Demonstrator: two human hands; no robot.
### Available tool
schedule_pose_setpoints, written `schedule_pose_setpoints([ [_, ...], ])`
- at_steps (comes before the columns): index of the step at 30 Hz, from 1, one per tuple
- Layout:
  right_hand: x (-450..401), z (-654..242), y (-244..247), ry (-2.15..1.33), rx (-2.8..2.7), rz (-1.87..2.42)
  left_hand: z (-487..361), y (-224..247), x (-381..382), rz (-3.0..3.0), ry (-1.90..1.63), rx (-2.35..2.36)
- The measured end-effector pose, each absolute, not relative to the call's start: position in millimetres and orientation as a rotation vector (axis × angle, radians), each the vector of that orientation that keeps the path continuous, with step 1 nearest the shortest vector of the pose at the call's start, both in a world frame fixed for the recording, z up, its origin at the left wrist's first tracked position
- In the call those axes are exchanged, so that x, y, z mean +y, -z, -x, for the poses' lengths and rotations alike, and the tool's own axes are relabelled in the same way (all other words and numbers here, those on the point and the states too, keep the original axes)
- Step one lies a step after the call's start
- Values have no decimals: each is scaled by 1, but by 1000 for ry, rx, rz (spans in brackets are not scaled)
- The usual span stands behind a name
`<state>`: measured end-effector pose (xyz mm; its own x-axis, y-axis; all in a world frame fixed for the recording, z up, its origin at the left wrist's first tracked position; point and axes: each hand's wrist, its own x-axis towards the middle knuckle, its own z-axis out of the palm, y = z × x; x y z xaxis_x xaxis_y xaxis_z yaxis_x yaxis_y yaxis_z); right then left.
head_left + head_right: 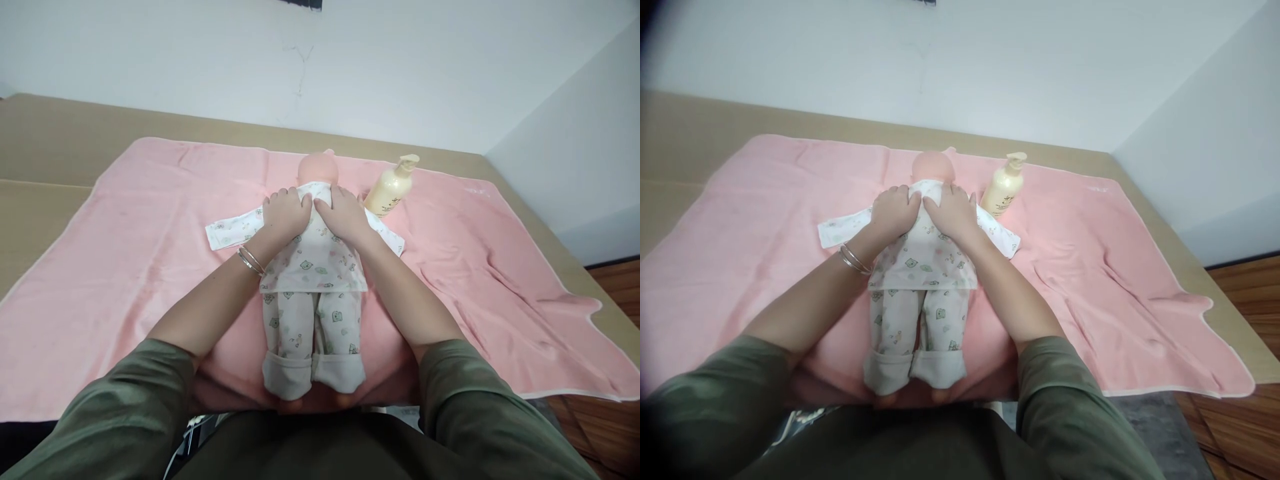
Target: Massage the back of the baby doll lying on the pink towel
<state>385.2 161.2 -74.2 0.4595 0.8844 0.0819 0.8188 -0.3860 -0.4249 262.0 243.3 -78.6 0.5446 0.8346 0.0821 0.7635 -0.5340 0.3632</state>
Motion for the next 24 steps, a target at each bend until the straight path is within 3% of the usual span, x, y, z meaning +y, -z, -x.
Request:
schedule_pose_setpoints([
  [13, 157, -390, 66, -200, -1523, 2270, -258, 68, 199, -2725, -403, 1280],
  [24, 136, -336, 65, 29, -1755, 2404, -256, 73, 258, -2416, -288, 1225],
])
